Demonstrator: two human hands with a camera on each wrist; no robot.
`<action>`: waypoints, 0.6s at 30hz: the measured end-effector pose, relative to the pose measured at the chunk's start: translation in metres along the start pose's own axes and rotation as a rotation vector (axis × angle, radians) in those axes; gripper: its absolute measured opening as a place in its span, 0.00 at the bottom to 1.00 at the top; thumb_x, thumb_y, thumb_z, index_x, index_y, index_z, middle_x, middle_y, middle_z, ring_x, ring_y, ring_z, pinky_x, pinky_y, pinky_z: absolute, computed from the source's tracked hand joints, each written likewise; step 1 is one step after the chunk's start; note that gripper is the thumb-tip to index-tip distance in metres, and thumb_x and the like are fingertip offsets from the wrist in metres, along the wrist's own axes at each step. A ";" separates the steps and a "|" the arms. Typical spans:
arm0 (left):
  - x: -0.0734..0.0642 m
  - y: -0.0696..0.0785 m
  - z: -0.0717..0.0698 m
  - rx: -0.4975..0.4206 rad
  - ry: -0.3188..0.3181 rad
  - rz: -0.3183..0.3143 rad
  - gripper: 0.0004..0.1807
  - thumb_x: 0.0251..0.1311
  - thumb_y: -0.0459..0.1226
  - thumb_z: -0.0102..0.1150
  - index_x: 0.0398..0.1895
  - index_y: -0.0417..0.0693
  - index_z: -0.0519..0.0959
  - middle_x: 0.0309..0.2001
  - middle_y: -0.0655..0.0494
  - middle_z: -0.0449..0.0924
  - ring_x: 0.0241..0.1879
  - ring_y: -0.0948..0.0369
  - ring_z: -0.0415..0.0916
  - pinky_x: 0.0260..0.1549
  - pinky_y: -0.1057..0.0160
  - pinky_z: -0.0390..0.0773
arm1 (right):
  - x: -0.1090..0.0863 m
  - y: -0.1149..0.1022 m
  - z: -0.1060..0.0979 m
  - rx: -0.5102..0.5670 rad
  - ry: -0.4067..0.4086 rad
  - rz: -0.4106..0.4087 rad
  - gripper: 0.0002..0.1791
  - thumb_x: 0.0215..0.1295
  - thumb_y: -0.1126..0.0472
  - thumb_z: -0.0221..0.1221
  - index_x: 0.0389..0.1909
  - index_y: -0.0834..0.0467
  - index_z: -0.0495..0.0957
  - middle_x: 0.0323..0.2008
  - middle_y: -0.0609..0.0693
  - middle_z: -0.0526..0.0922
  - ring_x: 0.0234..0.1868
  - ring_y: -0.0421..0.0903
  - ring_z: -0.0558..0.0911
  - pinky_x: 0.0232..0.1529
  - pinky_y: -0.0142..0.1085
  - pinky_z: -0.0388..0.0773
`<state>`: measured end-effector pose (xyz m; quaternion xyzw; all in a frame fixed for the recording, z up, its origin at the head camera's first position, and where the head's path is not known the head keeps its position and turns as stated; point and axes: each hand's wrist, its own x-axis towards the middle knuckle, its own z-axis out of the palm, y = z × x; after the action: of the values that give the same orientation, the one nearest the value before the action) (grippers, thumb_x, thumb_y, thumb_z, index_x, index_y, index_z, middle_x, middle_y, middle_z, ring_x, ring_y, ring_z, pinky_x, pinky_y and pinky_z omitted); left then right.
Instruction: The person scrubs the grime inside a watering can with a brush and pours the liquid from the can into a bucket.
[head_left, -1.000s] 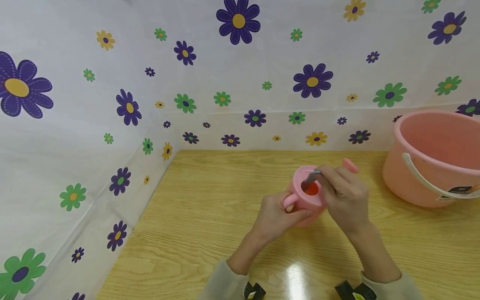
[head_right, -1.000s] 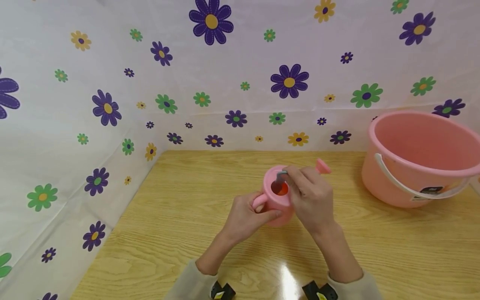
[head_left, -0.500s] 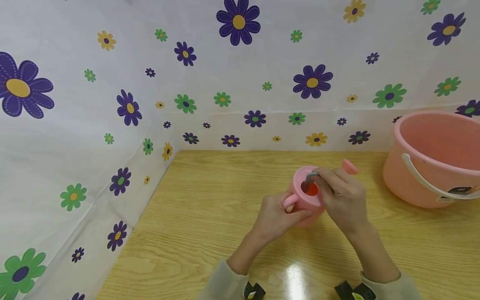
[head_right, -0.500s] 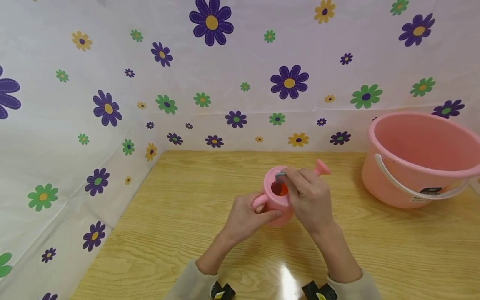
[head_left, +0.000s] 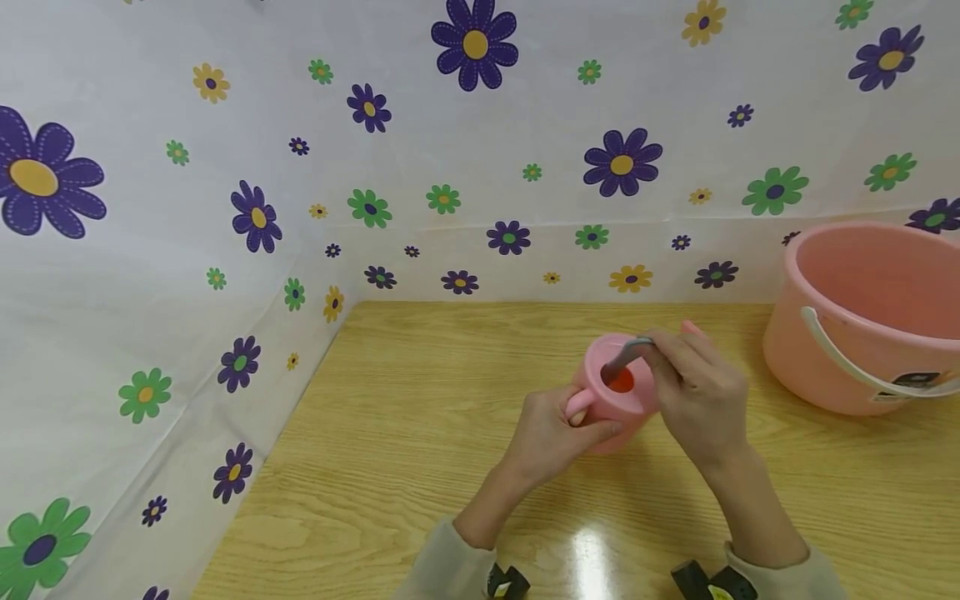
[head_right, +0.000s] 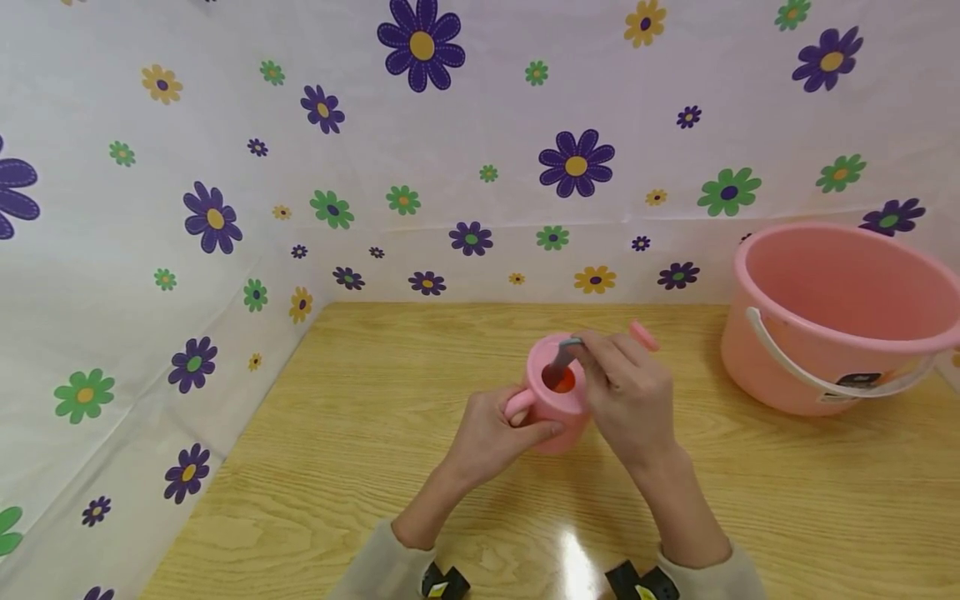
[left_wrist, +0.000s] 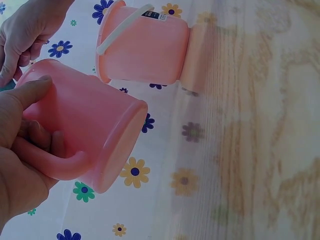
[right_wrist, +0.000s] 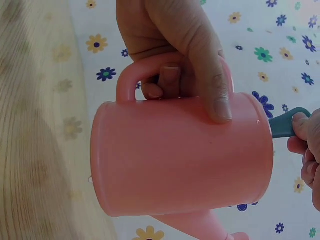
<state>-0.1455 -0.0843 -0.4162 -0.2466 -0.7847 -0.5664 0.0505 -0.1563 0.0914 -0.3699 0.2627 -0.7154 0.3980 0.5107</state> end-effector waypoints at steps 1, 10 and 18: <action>0.000 0.000 0.000 -0.002 0.000 -0.002 0.15 0.54 0.34 0.74 0.44 0.42 0.83 0.23 0.58 0.74 0.24 0.69 0.68 0.25 0.73 0.68 | 0.001 0.000 -0.001 -0.011 0.005 -0.005 0.21 0.69 0.52 0.60 0.29 0.69 0.84 0.20 0.58 0.80 0.18 0.48 0.70 0.63 0.32 0.70; -0.001 0.000 0.000 -0.010 0.003 -0.007 0.11 0.53 0.34 0.74 0.37 0.41 0.82 0.20 0.61 0.66 0.22 0.70 0.65 0.22 0.73 0.66 | 0.004 -0.003 -0.003 -0.035 0.052 -0.022 0.21 0.68 0.52 0.62 0.28 0.68 0.84 0.20 0.58 0.79 0.16 0.47 0.69 0.56 0.25 0.73; -0.002 0.000 -0.001 -0.004 0.003 -0.001 0.13 0.53 0.34 0.74 0.41 0.41 0.83 0.21 0.61 0.69 0.22 0.70 0.65 0.22 0.73 0.66 | 0.003 -0.003 -0.001 -0.032 0.065 -0.042 0.21 0.68 0.52 0.62 0.26 0.68 0.83 0.19 0.57 0.78 0.16 0.47 0.67 0.56 0.24 0.72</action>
<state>-0.1439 -0.0862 -0.4161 -0.2456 -0.7837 -0.5682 0.0511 -0.1549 0.0905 -0.3667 0.2562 -0.6991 0.3841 0.5460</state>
